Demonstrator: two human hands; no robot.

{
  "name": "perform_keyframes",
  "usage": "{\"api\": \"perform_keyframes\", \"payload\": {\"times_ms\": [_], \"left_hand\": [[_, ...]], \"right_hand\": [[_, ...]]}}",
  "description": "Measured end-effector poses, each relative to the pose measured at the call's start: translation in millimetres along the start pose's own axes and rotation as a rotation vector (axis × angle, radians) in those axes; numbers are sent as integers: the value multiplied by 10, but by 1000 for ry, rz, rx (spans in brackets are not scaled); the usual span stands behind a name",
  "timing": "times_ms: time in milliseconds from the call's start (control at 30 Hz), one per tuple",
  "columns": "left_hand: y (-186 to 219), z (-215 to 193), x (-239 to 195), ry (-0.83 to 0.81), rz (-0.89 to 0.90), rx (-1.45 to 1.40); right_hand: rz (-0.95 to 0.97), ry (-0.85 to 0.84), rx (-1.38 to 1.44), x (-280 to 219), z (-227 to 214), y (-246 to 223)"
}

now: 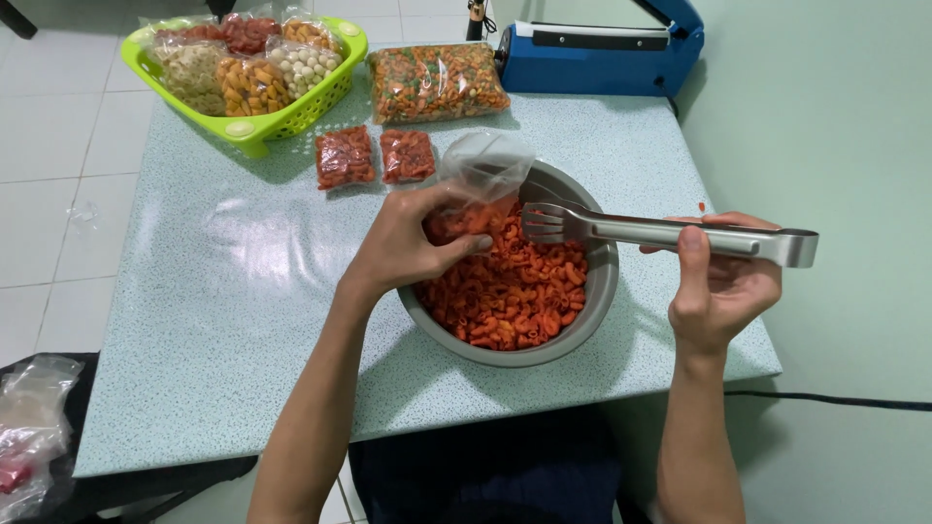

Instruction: Using metal tongs to fill small plastic bags with orange-colored snacks from a large bowl.

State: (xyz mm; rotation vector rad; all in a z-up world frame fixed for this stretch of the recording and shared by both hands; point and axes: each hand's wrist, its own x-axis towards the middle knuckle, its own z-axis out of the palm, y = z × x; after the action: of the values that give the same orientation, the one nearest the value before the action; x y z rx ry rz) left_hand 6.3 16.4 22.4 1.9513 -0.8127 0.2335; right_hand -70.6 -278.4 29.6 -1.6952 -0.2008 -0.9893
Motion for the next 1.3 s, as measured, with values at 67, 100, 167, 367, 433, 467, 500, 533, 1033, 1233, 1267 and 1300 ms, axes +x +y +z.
{"api": "perform_keyframes", "payload": {"times_ms": [67,100,167,367,433,467,500,533,1033,1233,1267,1300], "left_hand": [[-2,2,-2,-7,4,3],[-3,3,-2,-25,0,11],[-1,-8,-20,-36,-11,19],[-38,-2,-16,-92,-7,39],[-56,10,-8,-91,9,43],[-40,8,-3,-90,6,43],[-24,5,2,-100,19,39],[-9,-3,8,-108,32,35],[12,13,-3,-71,49,29],[31,7,-6,-58,7,34],[29,5,-10,-61,5,33],[27,3,-13,-57,1,46]], "right_hand": [[21,-9,57,37,1,-15],[24,8,61,51,-14,4],[28,17,68,82,-42,46],[245,204,208,296,-194,61],[281,286,286,399,-251,48],[283,285,285,450,-252,-8],[286,284,249,500,-250,-64],[289,282,213,556,-243,-120],[30,-125,110,767,149,-695],[-45,-139,91,746,127,-754],[-42,-138,91,759,79,-696],[-15,-65,99,772,31,-636]]}}
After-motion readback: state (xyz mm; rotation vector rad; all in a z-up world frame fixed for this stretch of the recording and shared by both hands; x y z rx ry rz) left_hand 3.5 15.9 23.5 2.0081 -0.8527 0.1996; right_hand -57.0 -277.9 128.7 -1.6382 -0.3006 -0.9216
